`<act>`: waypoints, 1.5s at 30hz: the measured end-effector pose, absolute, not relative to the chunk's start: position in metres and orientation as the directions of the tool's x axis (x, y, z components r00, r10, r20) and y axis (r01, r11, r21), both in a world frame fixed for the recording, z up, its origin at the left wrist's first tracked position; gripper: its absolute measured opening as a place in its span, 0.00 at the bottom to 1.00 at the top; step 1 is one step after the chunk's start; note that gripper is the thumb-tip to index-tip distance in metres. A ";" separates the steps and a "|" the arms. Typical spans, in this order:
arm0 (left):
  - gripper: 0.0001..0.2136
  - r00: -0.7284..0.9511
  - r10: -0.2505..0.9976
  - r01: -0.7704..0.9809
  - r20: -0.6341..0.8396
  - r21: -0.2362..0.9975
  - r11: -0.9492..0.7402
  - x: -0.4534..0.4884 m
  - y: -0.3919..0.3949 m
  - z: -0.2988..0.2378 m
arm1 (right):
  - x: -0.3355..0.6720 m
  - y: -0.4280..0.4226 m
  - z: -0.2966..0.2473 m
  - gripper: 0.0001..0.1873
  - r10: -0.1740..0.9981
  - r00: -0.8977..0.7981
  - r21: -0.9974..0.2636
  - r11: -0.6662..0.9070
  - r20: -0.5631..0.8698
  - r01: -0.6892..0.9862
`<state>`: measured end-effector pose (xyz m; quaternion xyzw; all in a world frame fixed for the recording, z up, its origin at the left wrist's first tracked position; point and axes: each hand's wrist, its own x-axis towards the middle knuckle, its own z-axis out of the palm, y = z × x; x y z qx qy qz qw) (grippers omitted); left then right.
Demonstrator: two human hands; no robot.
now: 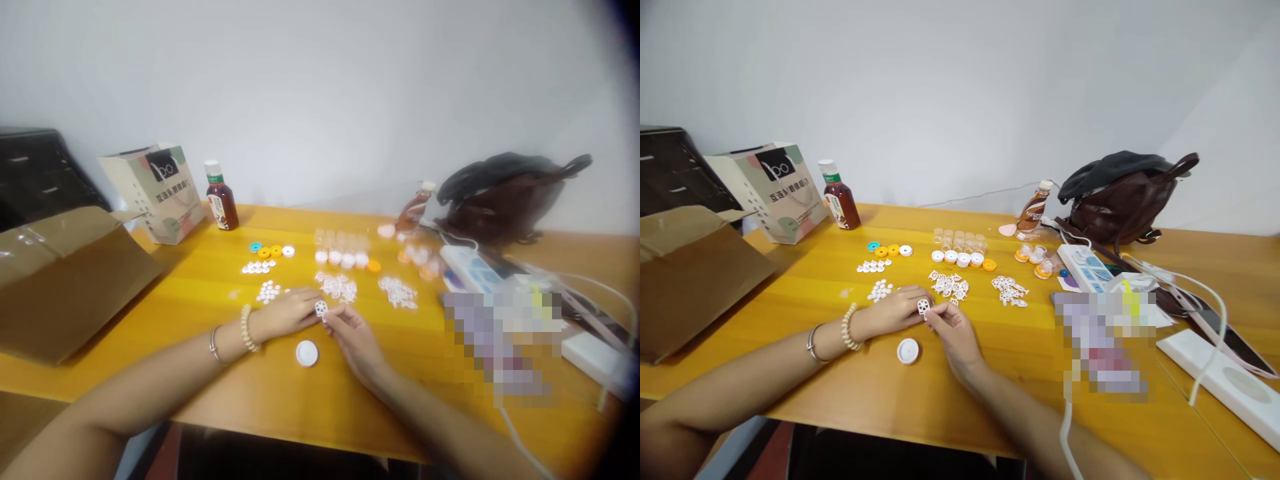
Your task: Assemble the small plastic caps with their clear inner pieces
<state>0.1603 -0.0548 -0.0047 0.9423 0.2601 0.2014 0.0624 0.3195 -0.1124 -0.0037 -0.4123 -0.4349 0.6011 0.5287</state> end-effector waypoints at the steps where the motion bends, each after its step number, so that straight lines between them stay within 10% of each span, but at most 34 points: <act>1: 0.09 0.781 0.520 0.474 0.346 0.214 -0.854 0.161 -0.054 -0.006 | 0.320 -0.112 -0.003 0.12 0.996 -0.088 -0.953 -0.059 -0.034 -0.297; 8: 0.06 0.702 0.619 0.554 0.352 0.277 -0.785 0.158 -0.059 -0.005 | 0.320 -0.112 0.000 0.11 0.998 -0.002 -0.918 -0.060 -0.064 -0.393; 13: 0.17 0.589 0.707 0.466 0.392 0.549 -0.693 0.150 -0.063 0.006 | 0.320 -0.109 -0.004 0.15 0.991 0.016 -0.885 -0.110 -0.132 -0.453; 22: 0.08 0.463 0.877 0.216 0.129 0.943 -0.253 0.136 -0.066 0.016 | 0.316 -0.094 0.003 0.09 0.969 -0.083 -0.862 -0.243 -0.231 -0.444; 45: 0.14 0.539 0.838 0.038 0.085 0.991 -0.125 0.134 -0.078 0.020 | 0.312 -0.102 -0.001 0.11 0.961 -0.224 -0.934 -0.224 -0.164 -0.279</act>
